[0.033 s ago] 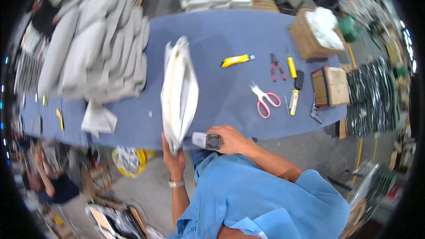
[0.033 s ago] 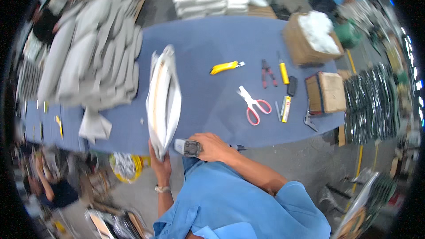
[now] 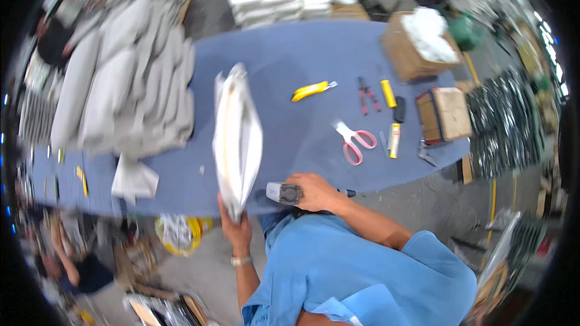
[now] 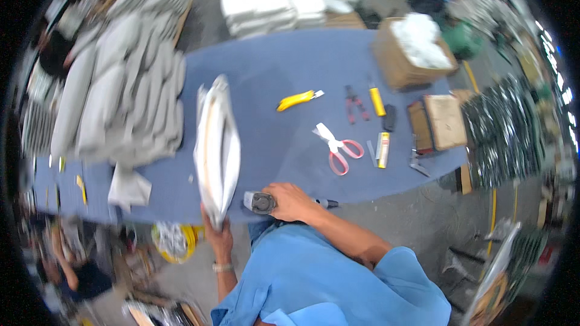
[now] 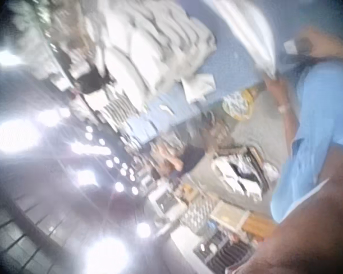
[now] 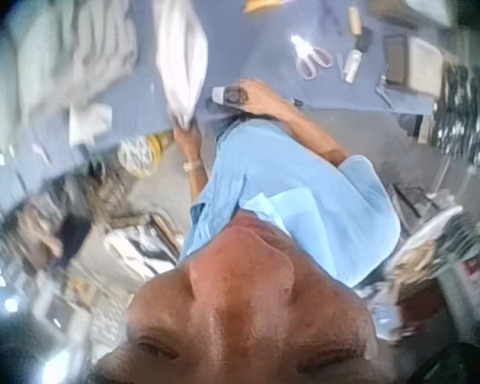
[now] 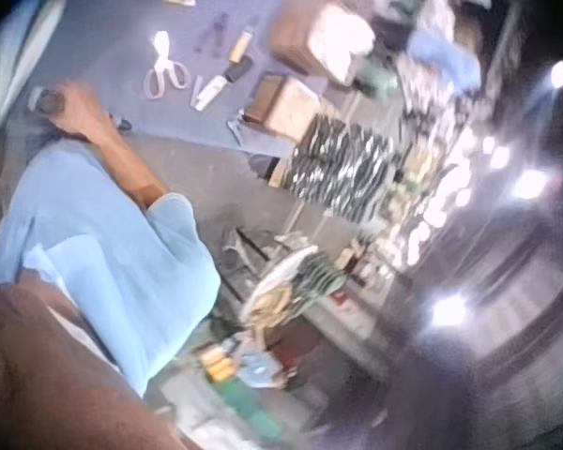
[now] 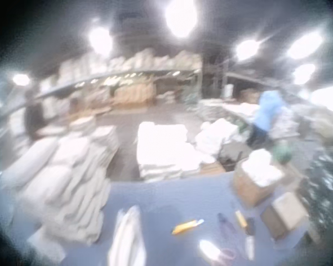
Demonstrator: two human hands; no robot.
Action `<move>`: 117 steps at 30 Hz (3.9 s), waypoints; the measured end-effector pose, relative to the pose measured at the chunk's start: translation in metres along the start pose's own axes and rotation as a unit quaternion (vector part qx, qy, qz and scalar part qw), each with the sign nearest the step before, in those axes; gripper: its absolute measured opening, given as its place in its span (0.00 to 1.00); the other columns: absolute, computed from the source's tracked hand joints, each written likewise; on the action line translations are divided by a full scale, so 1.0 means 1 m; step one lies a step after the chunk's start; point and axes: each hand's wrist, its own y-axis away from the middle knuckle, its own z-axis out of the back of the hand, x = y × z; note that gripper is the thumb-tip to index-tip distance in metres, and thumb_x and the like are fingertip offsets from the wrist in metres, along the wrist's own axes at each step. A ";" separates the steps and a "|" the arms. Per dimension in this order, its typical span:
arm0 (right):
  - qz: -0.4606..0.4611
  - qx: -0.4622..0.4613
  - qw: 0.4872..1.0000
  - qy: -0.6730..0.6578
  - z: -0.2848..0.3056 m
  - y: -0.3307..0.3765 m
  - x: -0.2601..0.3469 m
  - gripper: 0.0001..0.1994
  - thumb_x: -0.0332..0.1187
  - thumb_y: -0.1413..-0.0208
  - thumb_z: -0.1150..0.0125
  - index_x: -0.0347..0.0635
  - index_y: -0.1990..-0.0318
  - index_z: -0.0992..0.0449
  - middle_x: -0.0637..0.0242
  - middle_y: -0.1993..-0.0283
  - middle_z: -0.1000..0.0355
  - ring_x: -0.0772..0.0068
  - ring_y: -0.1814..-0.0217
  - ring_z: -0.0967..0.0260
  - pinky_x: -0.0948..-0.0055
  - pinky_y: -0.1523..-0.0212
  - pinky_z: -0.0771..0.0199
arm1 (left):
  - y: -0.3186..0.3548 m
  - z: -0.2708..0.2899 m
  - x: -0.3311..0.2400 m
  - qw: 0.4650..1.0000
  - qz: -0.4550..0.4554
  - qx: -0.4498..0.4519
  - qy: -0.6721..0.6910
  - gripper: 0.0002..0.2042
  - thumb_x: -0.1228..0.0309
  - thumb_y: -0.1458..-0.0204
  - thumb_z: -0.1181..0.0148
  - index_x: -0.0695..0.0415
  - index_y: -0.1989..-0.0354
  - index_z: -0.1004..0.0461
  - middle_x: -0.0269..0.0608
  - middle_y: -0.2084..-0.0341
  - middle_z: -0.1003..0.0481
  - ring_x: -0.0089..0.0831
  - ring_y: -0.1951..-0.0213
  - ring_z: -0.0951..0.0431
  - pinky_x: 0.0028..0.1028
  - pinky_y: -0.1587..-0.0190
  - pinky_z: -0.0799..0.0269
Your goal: The person assembles a cushion cover by folding fabric around a cushion, using a staple gun to secure the edges, and trimming excess fabric with a utility knife. The finished cushion is placed on a stack of completed cushions.
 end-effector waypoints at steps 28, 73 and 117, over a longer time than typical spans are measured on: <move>-0.037 -0.278 0.924 -0.258 0.015 -0.037 -0.069 0.13 0.33 0.44 0.37 0.36 0.55 0.25 0.56 0.68 0.23 0.61 0.64 0.21 0.64 0.58 0.25 | 0.109 0.076 -0.023 0.976 0.138 0.169 -0.012 0.44 0.78 0.51 0.29 0.59 0.24 0.46 0.54 0.25 0.45 0.49 0.24 0.45 0.42 0.27 0.42; -0.058 -0.222 0.959 -0.164 0.065 -0.063 -0.043 0.13 0.36 0.43 0.29 0.36 0.71 0.22 0.38 0.40 0.34 0.48 0.46 0.28 0.60 0.50 0.29 | -0.152 -0.100 -0.142 0.856 -0.063 0.497 -0.127 0.54 0.77 0.58 0.35 0.50 0.20 0.60 0.46 0.20 0.64 0.55 0.21 0.67 0.78 0.34 0.56; 0.085 -0.287 0.849 -0.435 0.015 -0.072 -0.095 0.08 0.31 0.38 0.35 0.34 0.63 0.16 0.61 0.24 0.42 0.69 0.46 0.34 0.70 0.43 0.29 | -0.176 -0.128 -0.136 0.874 -0.071 0.476 -0.074 0.39 0.52 0.30 0.52 0.66 0.23 0.59 0.68 0.24 0.55 0.53 0.22 0.55 0.39 0.24 0.55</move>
